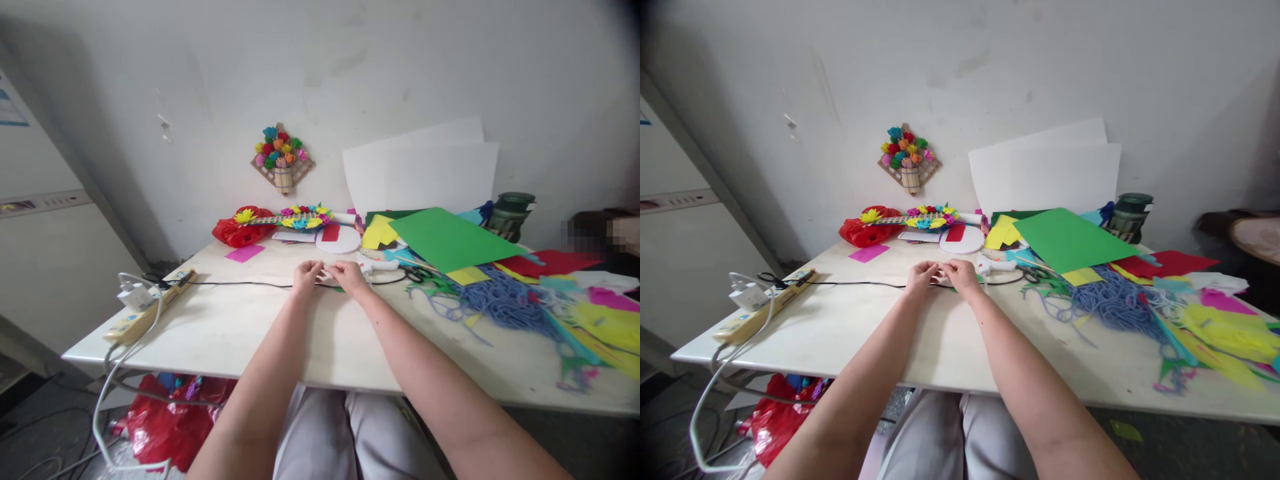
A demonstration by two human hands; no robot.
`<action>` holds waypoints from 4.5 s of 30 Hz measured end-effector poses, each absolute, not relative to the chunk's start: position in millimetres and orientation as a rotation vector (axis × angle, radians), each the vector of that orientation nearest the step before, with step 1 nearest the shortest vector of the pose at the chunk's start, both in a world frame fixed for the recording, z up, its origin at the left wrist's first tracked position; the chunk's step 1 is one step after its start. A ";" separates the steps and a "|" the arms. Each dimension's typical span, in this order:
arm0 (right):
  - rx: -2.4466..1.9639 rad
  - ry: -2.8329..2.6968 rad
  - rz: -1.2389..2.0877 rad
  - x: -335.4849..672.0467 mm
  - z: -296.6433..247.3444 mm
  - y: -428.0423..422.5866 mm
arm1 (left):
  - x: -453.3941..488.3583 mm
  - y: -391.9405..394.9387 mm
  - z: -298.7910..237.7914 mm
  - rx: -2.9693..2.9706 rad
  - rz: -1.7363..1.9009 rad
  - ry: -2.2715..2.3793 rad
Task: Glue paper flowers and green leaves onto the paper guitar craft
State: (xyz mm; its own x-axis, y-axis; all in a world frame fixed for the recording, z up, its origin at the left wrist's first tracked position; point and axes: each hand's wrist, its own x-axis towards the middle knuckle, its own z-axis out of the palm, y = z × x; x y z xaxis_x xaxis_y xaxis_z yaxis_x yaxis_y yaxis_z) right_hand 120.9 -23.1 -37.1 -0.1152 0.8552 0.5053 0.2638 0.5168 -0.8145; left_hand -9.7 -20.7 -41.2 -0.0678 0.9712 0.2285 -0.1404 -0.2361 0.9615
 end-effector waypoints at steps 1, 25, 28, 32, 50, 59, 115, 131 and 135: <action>-0.923 -1.600 0.720 120.9 -34.9 -24.1 | -8.8 -21.7 -40.6 1.247 1.445 1.002; -0.709 -1.443 1.251 119.8 -29.6 -30.6 | -7.9 -22.5 -44.8 1.288 1.319 0.834; -0.723 -1.377 1.234 118.3 -34.7 -26.7 | -7.2 -23.0 -43.7 1.285 1.293 0.858; -0.827 -1.377 1.161 117.8 -41.1 -20.4 | -8.0 -24.6 -42.8 1.252 1.224 0.798; -0.943 -1.121 1.061 125.3 -30.5 -23.1 | -7.7 -27.4 -39.5 1.230 1.230 0.825; -0.735 -1.112 1.314 124.7 -26.2 -31.9 | -6.2 -31.6 -39.0 1.332 1.142 0.770; -1.570 -1.771 0.413 176.0 -13.6 -15.8 | -24.6 -14.9 -40.1 2.288 0.848 1.620; -1.544 -2.269 0.260 157.4 -15.8 -17.5 | -26.6 -20.0 -37.3 2.072 0.859 1.553; -1.552 -2.209 0.140 163.7 -15.5 -16.3 | -27.3 -19.3 -36.6 2.135 0.732 1.567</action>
State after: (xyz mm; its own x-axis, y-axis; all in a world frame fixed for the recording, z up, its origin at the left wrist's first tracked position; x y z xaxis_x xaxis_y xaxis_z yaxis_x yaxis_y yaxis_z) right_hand 163.7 -16.3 -15.5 -0.2772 0.9160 0.2899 0.8721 0.3665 -0.3243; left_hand -27.3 -19.3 -36.6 0.2377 0.9547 0.1792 0.7504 -0.2977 0.5902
